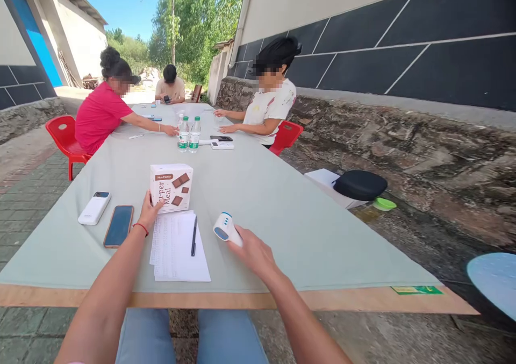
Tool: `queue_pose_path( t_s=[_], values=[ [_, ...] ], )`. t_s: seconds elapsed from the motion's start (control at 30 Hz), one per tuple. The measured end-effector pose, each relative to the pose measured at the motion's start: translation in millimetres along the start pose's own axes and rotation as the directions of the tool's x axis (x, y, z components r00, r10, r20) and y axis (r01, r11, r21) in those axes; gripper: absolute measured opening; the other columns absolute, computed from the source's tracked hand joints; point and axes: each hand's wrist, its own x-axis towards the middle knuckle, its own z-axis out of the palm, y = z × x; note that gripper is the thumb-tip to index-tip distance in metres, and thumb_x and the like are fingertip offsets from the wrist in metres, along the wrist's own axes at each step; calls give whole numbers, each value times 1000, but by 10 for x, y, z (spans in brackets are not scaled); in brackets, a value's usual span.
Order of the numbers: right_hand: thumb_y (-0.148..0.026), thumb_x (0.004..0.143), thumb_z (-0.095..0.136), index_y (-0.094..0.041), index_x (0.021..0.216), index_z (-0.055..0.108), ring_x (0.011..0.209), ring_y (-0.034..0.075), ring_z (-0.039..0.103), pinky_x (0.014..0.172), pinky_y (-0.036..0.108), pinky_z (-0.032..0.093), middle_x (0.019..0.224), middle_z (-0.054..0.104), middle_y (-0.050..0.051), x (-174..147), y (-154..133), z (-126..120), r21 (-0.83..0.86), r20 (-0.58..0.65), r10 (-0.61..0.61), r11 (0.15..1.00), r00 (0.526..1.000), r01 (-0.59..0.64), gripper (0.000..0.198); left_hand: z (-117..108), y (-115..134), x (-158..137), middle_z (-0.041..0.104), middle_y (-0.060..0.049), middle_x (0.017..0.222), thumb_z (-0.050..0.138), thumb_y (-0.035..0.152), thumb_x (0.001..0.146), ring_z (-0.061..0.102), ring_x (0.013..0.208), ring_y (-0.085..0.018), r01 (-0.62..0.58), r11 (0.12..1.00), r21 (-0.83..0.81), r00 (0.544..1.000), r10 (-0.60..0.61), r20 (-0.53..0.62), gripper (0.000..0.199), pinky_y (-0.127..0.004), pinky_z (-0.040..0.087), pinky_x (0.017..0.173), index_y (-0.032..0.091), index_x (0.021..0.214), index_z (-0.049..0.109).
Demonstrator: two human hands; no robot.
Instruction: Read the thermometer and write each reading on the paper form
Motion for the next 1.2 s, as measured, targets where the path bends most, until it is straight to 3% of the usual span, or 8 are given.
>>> queue_pose_path(
  t_s=[0.17,0.33,0.57,0.73,0.8,0.97,1.07,1.2],
  values=[
    [-31,84,58,-24,112,62,91,22,59,72,27,39,101,63,7,300,417,-15,-322,130,-104,936,986,141,29,-57,-127,-46,57,-14,129,70,35,73,49,128,-30,48,986,159,998,-40,-55,61,-48,35,109,18,127,47],
    [-16,84,51,-25,119,62,105,25,53,84,33,39,115,62,8,420,328,171,-301,16,-352,891,936,340,38,-109,-262,-488,37,-23,146,69,31,72,25,143,-37,156,924,350,982,-108,-152,83,-57,19,116,12,142,29],
    [-15,92,47,-25,101,70,88,22,49,77,33,32,95,61,8,671,-216,714,-373,147,-688,627,711,684,26,77,-301,-1210,28,-20,149,61,27,78,25,144,-33,-98,800,592,994,51,95,76,-55,27,116,16,145,25],
    [-11,92,45,-19,87,66,81,20,48,79,33,32,87,61,9,853,-106,558,-417,329,-772,399,544,817,23,179,-194,-1342,26,-23,148,63,24,76,25,142,-38,-193,691,697,981,136,137,69,-59,32,110,14,139,34],
    [-12,91,45,-19,85,63,79,20,50,76,32,33,83,62,8,845,-36,465,-387,301,-759,457,578,801,20,189,-143,-1345,28,-23,147,64,25,77,27,140,-39,-215,654,725,976,163,142,63,-58,35,109,13,134,42],
    [-27,82,50,-22,84,56,63,16,53,62,28,39,69,59,0,620,-152,596,223,-229,-356,887,906,405,8,203,-35,-1340,43,-19,137,66,32,79,37,134,-38,-275,567,776,961,149,232,42,-53,38,108,17,118,62],
    [-33,77,48,-22,86,57,57,15,56,58,28,44,64,59,-3,437,-376,860,769,-182,-31,618,983,162,17,216,17,-1338,46,-17,136,67,37,79,36,135,-38,-303,515,802,952,122,281,41,-53,36,109,21,117,65],
    [-33,65,53,-21,79,62,60,16,59,60,30,48,67,63,-1,315,-573,1101,884,-113,74,463,991,66,20,225,80,-1322,46,-16,139,65,39,81,35,136,-38,-315,476,821,946,92,310,42,-53,35,109,22,120,65]
  ],
)
